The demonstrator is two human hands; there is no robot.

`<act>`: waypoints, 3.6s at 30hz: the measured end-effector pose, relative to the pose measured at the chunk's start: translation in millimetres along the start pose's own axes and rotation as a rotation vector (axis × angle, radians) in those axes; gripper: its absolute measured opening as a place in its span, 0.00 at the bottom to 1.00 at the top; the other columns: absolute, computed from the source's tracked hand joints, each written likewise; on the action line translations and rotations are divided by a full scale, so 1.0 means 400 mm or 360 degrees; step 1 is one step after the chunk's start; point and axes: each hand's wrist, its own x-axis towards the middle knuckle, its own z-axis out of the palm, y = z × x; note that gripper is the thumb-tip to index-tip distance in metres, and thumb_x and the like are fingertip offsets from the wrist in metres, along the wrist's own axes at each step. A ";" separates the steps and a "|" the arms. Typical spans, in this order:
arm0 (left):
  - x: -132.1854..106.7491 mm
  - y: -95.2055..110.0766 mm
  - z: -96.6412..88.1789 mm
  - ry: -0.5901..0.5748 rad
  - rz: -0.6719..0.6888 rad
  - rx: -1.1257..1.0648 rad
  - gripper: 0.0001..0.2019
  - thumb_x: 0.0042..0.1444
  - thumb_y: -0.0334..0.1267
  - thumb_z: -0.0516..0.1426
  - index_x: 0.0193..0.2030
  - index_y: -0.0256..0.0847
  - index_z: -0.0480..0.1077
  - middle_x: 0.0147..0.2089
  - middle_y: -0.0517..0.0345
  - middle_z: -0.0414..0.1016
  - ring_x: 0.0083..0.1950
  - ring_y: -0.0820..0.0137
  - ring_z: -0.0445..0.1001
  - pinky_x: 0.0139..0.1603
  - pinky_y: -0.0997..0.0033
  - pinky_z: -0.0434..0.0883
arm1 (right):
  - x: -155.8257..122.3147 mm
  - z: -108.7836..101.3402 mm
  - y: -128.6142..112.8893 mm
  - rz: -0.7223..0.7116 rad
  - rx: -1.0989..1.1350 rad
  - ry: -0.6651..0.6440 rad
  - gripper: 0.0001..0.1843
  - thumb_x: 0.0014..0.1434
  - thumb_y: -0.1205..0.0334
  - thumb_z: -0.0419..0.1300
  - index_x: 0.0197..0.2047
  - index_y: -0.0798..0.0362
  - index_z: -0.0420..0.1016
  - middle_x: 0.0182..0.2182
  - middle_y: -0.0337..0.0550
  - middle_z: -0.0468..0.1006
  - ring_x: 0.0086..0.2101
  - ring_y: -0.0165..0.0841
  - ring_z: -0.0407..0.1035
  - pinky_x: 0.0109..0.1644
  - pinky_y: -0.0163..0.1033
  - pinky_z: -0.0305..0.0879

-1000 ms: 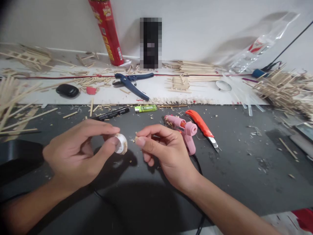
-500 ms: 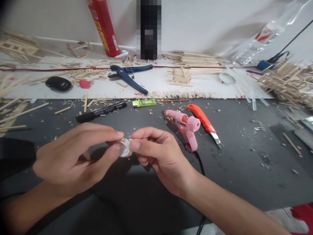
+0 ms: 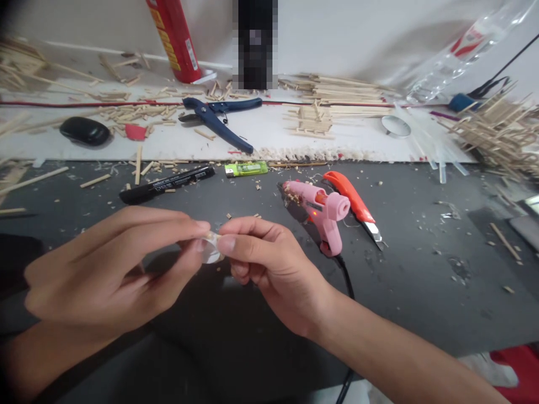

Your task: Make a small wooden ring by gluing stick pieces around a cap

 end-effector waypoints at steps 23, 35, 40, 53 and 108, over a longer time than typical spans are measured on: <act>-0.012 -0.012 -0.002 -0.0092 0.0005 0.0001 0.10 0.64 0.31 0.62 0.49 0.47 0.78 0.43 0.62 0.87 0.35 0.70 0.85 0.33 0.73 0.79 | -0.011 0.006 -0.007 0.0015 -0.0024 0.0000 0.05 0.58 0.60 0.74 0.33 0.48 0.84 0.25 0.33 0.70 0.26 0.25 0.60 0.33 0.33 0.57; -0.023 -0.008 0.006 -0.0096 -0.0075 -0.0045 0.09 0.68 0.33 0.59 0.51 0.47 0.78 0.45 0.60 0.86 0.39 0.69 0.85 0.40 0.71 0.80 | -0.007 0.005 -0.004 -0.0068 -0.0046 -0.0017 0.04 0.58 0.61 0.75 0.34 0.47 0.85 0.27 0.33 0.74 0.27 0.23 0.64 0.34 0.30 0.61; 0.004 -0.003 -0.008 -0.0114 -0.0038 0.0051 0.10 0.64 0.28 0.62 0.49 0.46 0.78 0.43 0.61 0.87 0.39 0.72 0.85 0.40 0.75 0.80 | -0.013 0.019 -0.014 -0.0234 -0.0156 0.0120 0.08 0.56 0.58 0.76 0.39 0.47 0.86 0.30 0.36 0.77 0.32 0.29 0.68 0.39 0.34 0.68; 0.007 -0.001 -0.013 -0.0185 0.0003 0.0008 0.09 0.64 0.27 0.63 0.49 0.42 0.78 0.42 0.58 0.87 0.38 0.72 0.86 0.34 0.77 0.79 | -0.012 0.017 -0.015 -0.0517 -0.0538 0.0166 0.06 0.59 0.57 0.76 0.34 0.47 0.85 0.29 0.38 0.81 0.32 0.32 0.72 0.38 0.39 0.69; -0.002 0.018 0.008 -0.0023 -0.0388 -0.0334 0.10 0.64 0.27 0.65 0.49 0.43 0.81 0.43 0.64 0.85 0.36 0.79 0.79 0.41 0.80 0.77 | -0.042 0.024 -0.014 -0.0990 -0.1435 -0.0020 0.03 0.64 0.65 0.68 0.42 0.54 0.80 0.30 0.36 0.79 0.30 0.26 0.69 0.35 0.33 0.68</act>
